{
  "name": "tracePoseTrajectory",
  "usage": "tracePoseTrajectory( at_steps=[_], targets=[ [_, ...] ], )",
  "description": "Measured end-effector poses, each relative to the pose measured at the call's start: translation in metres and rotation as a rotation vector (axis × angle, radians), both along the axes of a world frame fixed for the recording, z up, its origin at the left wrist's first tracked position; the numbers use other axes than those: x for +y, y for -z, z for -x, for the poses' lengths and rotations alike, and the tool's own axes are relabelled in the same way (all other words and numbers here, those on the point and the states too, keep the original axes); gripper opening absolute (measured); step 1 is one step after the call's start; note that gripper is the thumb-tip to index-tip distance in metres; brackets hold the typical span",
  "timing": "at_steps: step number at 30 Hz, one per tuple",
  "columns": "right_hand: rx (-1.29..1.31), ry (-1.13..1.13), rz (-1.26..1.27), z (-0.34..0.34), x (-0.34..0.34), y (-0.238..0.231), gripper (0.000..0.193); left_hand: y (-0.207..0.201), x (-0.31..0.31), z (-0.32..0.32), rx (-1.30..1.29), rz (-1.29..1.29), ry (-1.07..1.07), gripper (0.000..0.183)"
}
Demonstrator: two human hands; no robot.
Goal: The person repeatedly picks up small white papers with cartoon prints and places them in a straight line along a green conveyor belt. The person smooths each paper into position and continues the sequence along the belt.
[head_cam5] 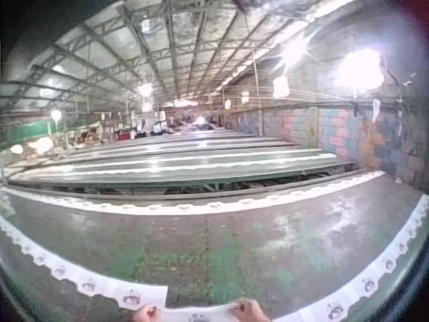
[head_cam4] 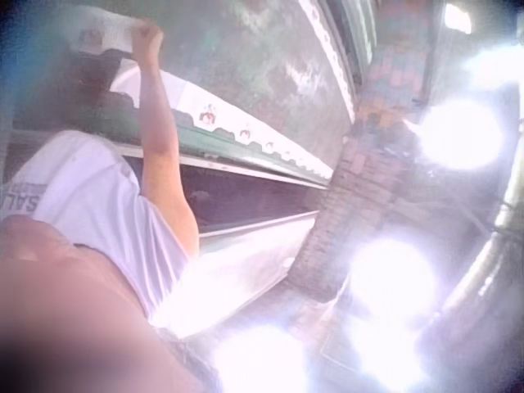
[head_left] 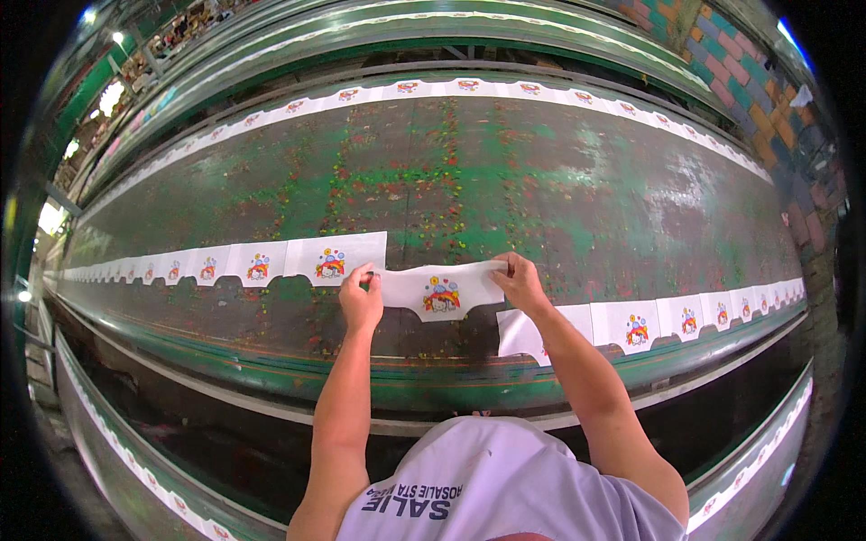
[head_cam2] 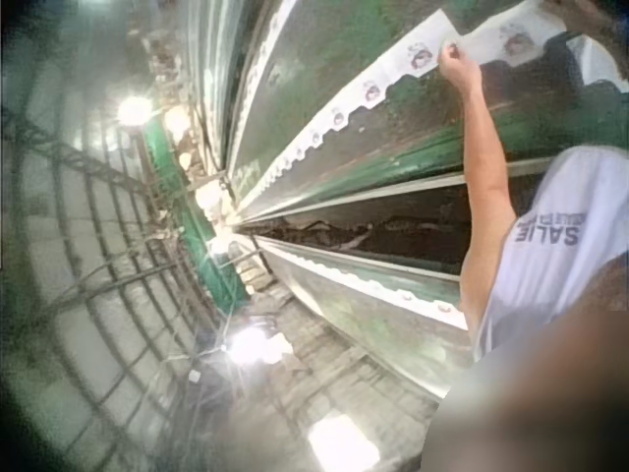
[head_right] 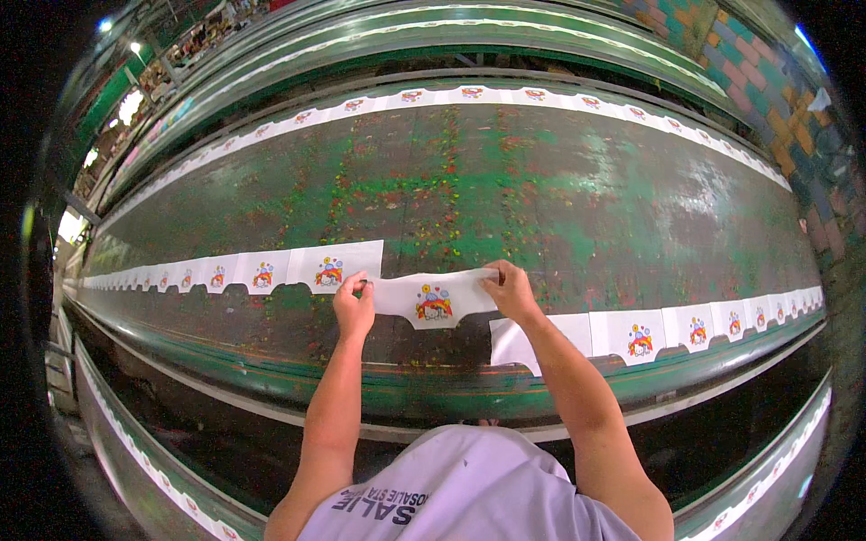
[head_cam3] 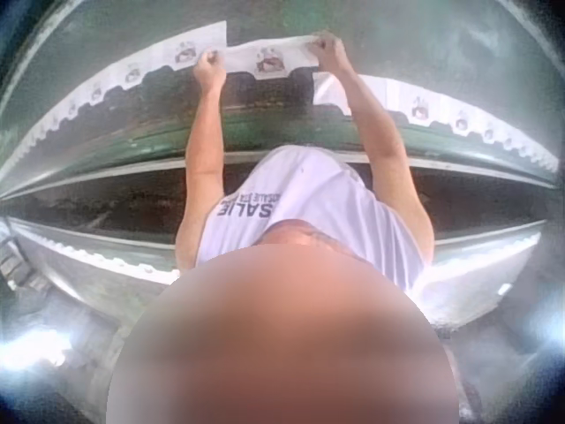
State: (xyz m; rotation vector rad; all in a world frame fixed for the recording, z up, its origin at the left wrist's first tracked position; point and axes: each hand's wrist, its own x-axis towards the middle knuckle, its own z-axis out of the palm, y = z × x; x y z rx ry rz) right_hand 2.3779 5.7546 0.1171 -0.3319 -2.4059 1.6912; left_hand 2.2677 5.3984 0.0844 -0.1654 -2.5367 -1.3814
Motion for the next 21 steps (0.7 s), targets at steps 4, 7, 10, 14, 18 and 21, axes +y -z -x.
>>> tracePoseTrajectory(
  at_steps=[4,7,10,14,18,21],
  targets=[
    [-0.014,0.202,-0.161,0.05,-0.006,0.011,0.028,0.009,0.013,0.044,0.254,0.089,-0.024,0.032],
    [-0.02,0.256,-0.259,0.065,-0.007,0.019,0.031,0.013,0.016,0.074,0.408,0.185,-0.03,0.032],
    [-0.079,0.355,-0.359,0.071,-0.01,0.026,0.034,0.021,0.02,0.083,0.361,0.224,-0.046,0.029],
    [-0.085,0.438,-0.341,0.076,-0.011,0.026,0.037,0.024,0.025,0.086,0.351,0.233,-0.082,0.026],
    [-0.052,0.407,-0.213,0.077,-0.009,0.02,0.032,0.017,0.023,0.082,0.336,0.317,-0.101,0.049],
    [-0.017,0.39,0.051,0.064,-0.002,0.017,0.026,0.013,0.02,0.075,0.324,0.384,-0.094,0.065]
  ],
)
